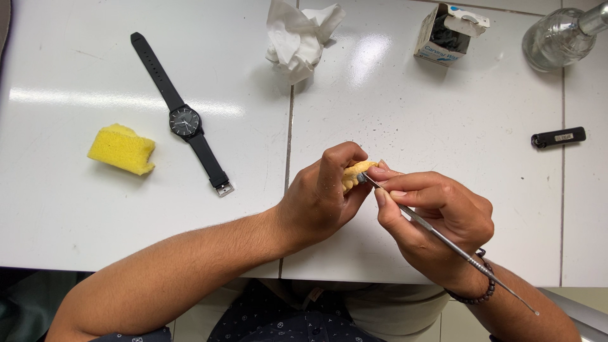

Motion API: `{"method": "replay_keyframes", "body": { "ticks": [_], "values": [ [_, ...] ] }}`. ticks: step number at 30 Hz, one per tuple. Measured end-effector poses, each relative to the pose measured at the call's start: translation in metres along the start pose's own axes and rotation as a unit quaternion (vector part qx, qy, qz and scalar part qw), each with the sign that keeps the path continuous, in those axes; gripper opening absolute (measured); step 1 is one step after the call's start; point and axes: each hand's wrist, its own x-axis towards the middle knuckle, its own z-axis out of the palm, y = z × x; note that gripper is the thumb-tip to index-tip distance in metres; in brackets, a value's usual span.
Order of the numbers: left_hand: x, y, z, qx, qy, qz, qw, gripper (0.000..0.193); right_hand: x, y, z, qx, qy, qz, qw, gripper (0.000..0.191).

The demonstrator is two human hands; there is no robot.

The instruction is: The person holds a dental plaster model with artificial teeth in one hand and uses a metal wax carver to sculpt and refine blue wax on the teeth, rotating the model to work different surfaces. They periodically reposition the model and continue carving the wax pattern throughout the episode.

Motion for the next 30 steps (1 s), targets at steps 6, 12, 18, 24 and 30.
{"method": "replay_keyframes", "body": {
  "ticks": [6,12,18,24,30],
  "values": [
    [0.0000,0.0021,-0.0004,-0.010,0.008,0.007,1.000,0.052,0.0024,-0.0036,-0.0004,-0.018,-0.009,-0.008,1.000,0.020],
    [-0.0006,0.0016,-0.0011,-0.042,-0.008,-0.022,0.999,0.050,0.0028,-0.0046,0.0002,-0.029,-0.013,-0.027,0.999,0.021],
    [0.0003,0.0012,-0.0011,-0.012,0.006,0.014,1.000,0.052,0.0024,-0.0029,0.0004,-0.020,-0.011,-0.018,1.000,0.020],
    [0.0000,0.0007,-0.0025,0.002,0.006,0.022,1.000,0.052,0.0007,-0.0030,-0.0005,-0.017,-0.014,-0.012,1.000,0.019],
    [0.0002,0.0015,-0.0004,0.004,0.022,0.021,1.000,0.054,0.0001,-0.0002,0.0007,0.010,-0.002,-0.001,1.000,0.018]
  ]
}}
